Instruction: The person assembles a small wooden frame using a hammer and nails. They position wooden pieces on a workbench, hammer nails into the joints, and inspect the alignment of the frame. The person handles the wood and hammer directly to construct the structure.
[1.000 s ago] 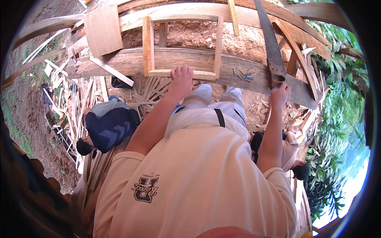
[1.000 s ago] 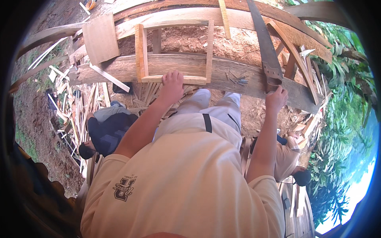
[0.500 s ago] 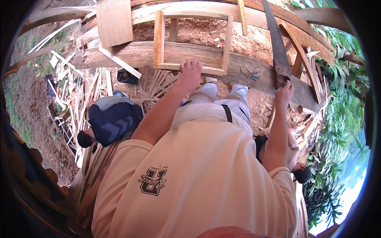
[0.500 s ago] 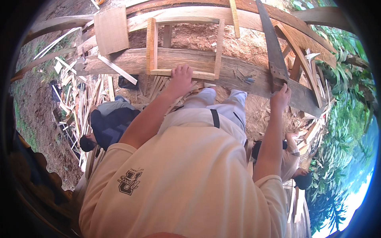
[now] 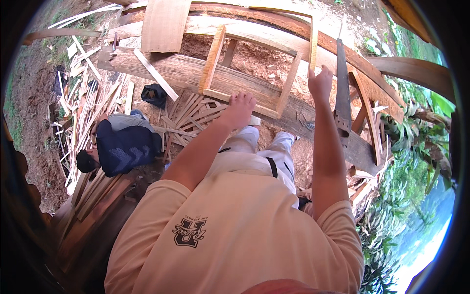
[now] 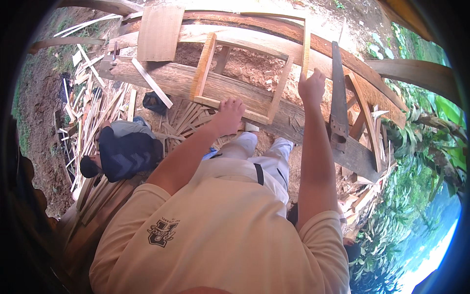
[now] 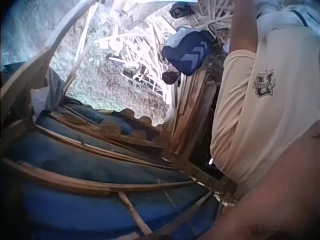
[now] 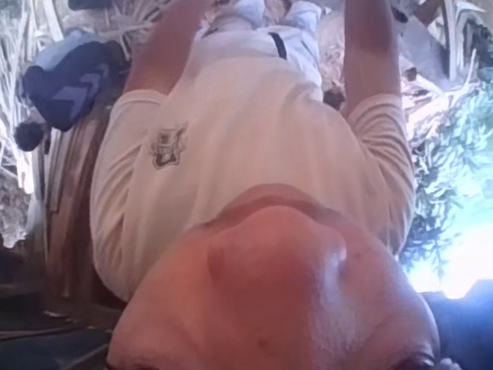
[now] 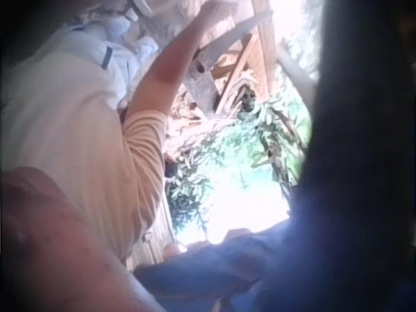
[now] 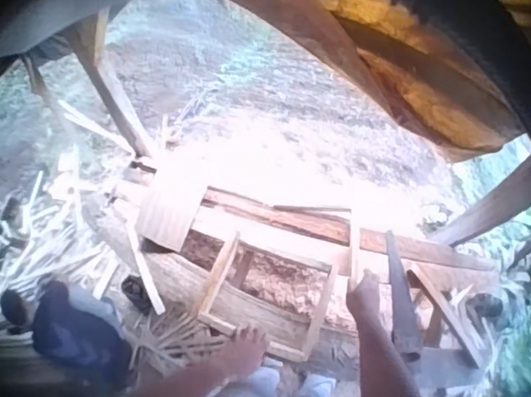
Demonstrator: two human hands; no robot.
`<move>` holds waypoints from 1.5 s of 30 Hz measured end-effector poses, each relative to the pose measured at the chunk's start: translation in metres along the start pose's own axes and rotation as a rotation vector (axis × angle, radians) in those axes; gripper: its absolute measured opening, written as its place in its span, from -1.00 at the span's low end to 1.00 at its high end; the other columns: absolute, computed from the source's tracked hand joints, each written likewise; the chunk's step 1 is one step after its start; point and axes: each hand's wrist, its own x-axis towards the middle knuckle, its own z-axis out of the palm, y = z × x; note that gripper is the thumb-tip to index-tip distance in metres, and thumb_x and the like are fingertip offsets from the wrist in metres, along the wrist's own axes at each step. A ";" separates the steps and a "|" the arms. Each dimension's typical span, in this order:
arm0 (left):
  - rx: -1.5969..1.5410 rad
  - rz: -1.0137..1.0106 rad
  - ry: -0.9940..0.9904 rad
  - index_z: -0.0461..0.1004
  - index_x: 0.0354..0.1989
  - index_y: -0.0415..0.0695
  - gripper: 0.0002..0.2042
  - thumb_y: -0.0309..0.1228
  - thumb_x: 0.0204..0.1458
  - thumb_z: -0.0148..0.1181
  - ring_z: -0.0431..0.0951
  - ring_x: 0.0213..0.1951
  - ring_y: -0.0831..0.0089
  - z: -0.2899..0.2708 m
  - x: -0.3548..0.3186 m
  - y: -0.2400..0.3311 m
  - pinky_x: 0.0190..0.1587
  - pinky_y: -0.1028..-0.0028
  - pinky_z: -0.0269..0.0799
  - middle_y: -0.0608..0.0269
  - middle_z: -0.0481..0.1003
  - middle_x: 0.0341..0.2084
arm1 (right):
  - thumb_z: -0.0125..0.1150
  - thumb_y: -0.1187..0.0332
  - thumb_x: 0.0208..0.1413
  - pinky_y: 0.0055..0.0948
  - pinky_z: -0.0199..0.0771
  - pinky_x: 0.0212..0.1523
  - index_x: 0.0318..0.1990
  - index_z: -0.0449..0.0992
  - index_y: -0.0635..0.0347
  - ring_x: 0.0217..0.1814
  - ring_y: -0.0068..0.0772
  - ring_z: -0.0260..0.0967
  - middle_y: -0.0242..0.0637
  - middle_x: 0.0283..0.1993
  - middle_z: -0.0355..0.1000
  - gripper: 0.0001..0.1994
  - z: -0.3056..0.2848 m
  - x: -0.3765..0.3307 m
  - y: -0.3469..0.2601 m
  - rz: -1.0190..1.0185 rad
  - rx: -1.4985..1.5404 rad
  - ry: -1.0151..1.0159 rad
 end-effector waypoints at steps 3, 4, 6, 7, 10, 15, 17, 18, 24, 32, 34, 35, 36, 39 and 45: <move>0.016 0.018 0.028 0.38 0.12 -0.16 -0.56 -0.32 0.06 0.24 0.31 0.20 0.08 -0.004 0.001 0.001 0.29 -0.01 0.15 0.10 0.33 0.13 | 0.19 0.08 0.32 0.10 0.50 0.17 0.15 0.36 0.34 0.16 0.25 0.49 0.18 0.10 0.48 -0.52 0.013 0.050 -0.024 0.154 -0.073 -0.301; -0.012 0.011 0.020 0.38 0.13 -0.17 -0.53 -0.32 0.03 0.27 0.30 0.22 0.08 -0.007 0.000 0.003 0.29 0.00 0.14 0.10 0.33 0.13 | 0.15 0.08 0.34 0.11 0.51 0.16 0.13 0.36 0.34 0.13 0.26 0.51 0.19 0.08 0.49 -0.53 0.017 0.056 -0.025 0.165 -0.091 -0.353; -0.064 -0.006 0.010 0.37 0.14 -0.19 -0.46 -0.31 -0.03 0.35 0.28 0.24 0.09 -0.010 -0.001 0.005 0.31 0.00 0.13 0.09 0.32 0.14 | 0.08 0.06 0.39 0.12 0.52 0.14 0.09 0.35 0.34 0.08 0.28 0.54 0.19 0.04 0.53 -0.55 0.026 0.067 -0.019 0.183 -0.126 -0.452; -0.066 0.001 0.023 0.38 0.14 -0.19 -0.47 -0.33 -0.03 0.33 0.28 0.24 0.09 -0.011 -0.001 0.005 0.30 0.01 0.14 0.09 0.32 0.14 | 0.06 0.08 0.38 0.13 0.52 0.11 0.04 0.36 0.37 0.04 0.29 0.55 0.21 -0.03 0.56 -0.57 0.026 0.067 -0.012 0.105 -0.180 -0.381; -0.069 0.001 0.037 0.39 0.13 -0.18 -0.51 -0.38 -0.02 0.27 0.29 0.23 0.09 -0.008 -0.003 0.004 0.28 0.01 0.16 0.10 0.32 0.14 | 0.04 0.14 0.37 0.14 0.52 0.08 -0.03 0.38 0.38 0.01 0.32 0.54 0.23 -0.09 0.56 -0.62 0.013 0.069 -0.008 0.009 -0.186 -0.376; 0.034 -0.003 0.050 0.39 0.09 -0.11 -0.37 -0.07 -0.09 0.49 0.31 0.21 0.14 0.001 0.001 0.004 0.23 0.06 0.19 0.17 0.34 0.15 | 0.06 0.21 0.34 0.20 0.45 -0.08 -0.15 0.37 0.38 -0.15 0.39 0.49 0.28 -0.27 0.50 -0.69 -0.023 0.020 -0.007 -0.049 -0.048 -0.229; 0.026 -0.003 0.052 0.40 0.08 -0.10 -0.47 -0.18 -0.04 0.42 0.31 0.21 0.15 0.002 0.001 0.004 0.22 0.06 0.19 0.16 0.35 0.14 | 0.08 0.23 0.34 0.20 0.42 -0.15 -0.17 0.36 0.38 -0.21 0.41 0.47 0.27 -0.33 0.47 -0.70 -0.029 -0.015 -0.010 -0.008 0.031 -0.193; 0.022 0.001 0.052 0.40 0.07 -0.10 -0.51 -0.24 -0.02 0.38 0.32 0.20 0.15 0.000 0.001 0.004 0.22 0.06 0.19 0.15 0.35 0.13 | 0.09 0.23 0.34 0.19 0.41 -0.18 -0.18 0.36 0.38 -0.24 0.41 0.46 0.26 -0.35 0.45 -0.70 -0.031 -0.032 -0.011 0.007 0.070 -0.169; -0.001 0.020 0.163 0.42 0.03 -0.14 -0.60 -0.36 -0.02 0.28 0.32 0.15 0.10 0.012 0.001 0.002 0.20 0.01 0.18 0.13 0.35 0.07 | 0.09 0.22 0.35 0.21 0.35 -0.15 -0.19 0.35 0.37 -0.21 0.42 0.42 0.25 -0.32 0.43 -0.70 -0.023 -0.108 -0.050 0.064 0.137 -0.174; -0.028 0.016 0.144 0.42 0.05 -0.14 -0.58 -0.34 -0.01 0.31 0.31 0.18 0.12 0.010 0.001 0.003 0.23 0.01 0.17 0.14 0.35 0.06 | 0.10 0.19 0.36 0.20 0.35 -0.12 -0.20 0.32 0.35 -0.16 0.43 0.41 0.27 -0.26 0.43 -0.68 0.000 -0.128 -0.053 0.014 0.075 -0.260; -0.015 0.009 0.136 0.42 0.05 -0.14 -0.59 -0.35 0.01 0.27 0.31 0.19 0.12 0.011 0.001 0.003 0.24 0.01 0.16 0.14 0.35 0.07 | 0.10 0.19 0.36 0.20 0.36 -0.11 -0.21 0.32 0.35 -0.15 0.43 0.41 0.26 -0.26 0.43 -0.68 -0.001 -0.127 -0.053 0.048 0.076 -0.284; -0.006 0.011 0.152 0.43 0.06 -0.14 -0.60 -0.37 0.01 0.25 0.31 0.20 0.12 0.012 0.001 0.004 0.24 0.01 0.16 0.14 0.35 0.08 | 0.10 0.18 0.36 0.20 0.36 -0.14 -0.21 0.32 0.34 -0.17 0.44 0.41 0.25 -0.29 0.43 -0.67 -0.001 -0.126 -0.052 0.018 0.066 -0.266; 0.003 0.013 0.167 0.43 0.06 -0.14 -0.61 -0.38 0.02 0.23 0.30 0.20 0.12 0.013 0.001 0.004 0.24 0.00 0.16 0.13 0.35 0.09 | 0.08 0.18 0.36 0.21 0.35 -0.15 -0.20 0.32 0.34 -0.19 0.44 0.40 0.26 -0.30 0.42 -0.67 0.000 -0.128 -0.052 0.003 0.070 -0.255; -0.015 0.008 0.142 0.43 0.07 -0.14 -0.63 -0.40 0.04 0.17 0.30 0.21 0.12 0.013 0.002 0.004 0.24 0.00 0.15 0.12 0.36 0.10 | 0.06 0.18 0.36 0.24 0.34 -0.16 -0.19 0.33 0.35 -0.20 0.45 0.39 0.28 -0.31 0.41 -0.68 -0.003 -0.130 -0.055 -0.009 0.077 -0.246; -0.003 0.010 0.154 0.43 0.08 -0.13 -0.62 -0.40 0.03 0.17 0.30 0.21 0.13 0.014 0.001 0.004 0.24 0.01 0.15 0.12 0.35 0.11 | 0.07 0.15 0.35 0.22 0.36 -0.15 -0.16 0.34 0.33 -0.17 0.45 0.40 0.29 -0.28 0.42 -0.67 -0.002 -0.131 -0.051 0.006 0.053 -0.284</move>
